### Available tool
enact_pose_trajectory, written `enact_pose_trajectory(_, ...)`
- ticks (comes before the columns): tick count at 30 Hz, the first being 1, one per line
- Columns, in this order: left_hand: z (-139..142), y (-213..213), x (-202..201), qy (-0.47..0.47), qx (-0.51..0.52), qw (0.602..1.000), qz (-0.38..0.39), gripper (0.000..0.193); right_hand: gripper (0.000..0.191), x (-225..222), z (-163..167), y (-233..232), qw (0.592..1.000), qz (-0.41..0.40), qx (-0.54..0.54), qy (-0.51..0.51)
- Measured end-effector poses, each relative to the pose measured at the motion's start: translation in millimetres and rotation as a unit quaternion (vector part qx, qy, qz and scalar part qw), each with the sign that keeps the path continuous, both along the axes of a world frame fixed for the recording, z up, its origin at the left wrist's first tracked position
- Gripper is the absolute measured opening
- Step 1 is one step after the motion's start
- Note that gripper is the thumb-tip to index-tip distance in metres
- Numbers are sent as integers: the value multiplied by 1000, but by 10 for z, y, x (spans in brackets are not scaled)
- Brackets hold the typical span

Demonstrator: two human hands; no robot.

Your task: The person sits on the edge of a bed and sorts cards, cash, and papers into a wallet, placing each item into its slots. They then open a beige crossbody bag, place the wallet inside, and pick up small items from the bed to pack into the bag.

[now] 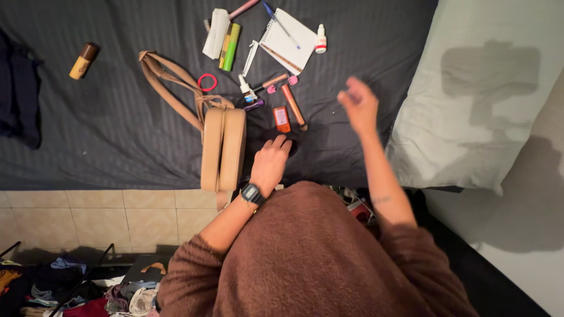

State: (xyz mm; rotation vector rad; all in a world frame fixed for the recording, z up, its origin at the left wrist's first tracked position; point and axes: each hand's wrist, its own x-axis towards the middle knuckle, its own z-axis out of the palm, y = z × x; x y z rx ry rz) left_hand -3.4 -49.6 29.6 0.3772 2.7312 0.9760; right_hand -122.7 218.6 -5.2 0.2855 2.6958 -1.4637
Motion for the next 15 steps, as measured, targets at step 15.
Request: enact_pose_trajectory(15, -153, 85, -555, -125, 16, 991, 50, 44, 64, -2671, -572, 1039, 960, 6, 280, 9)
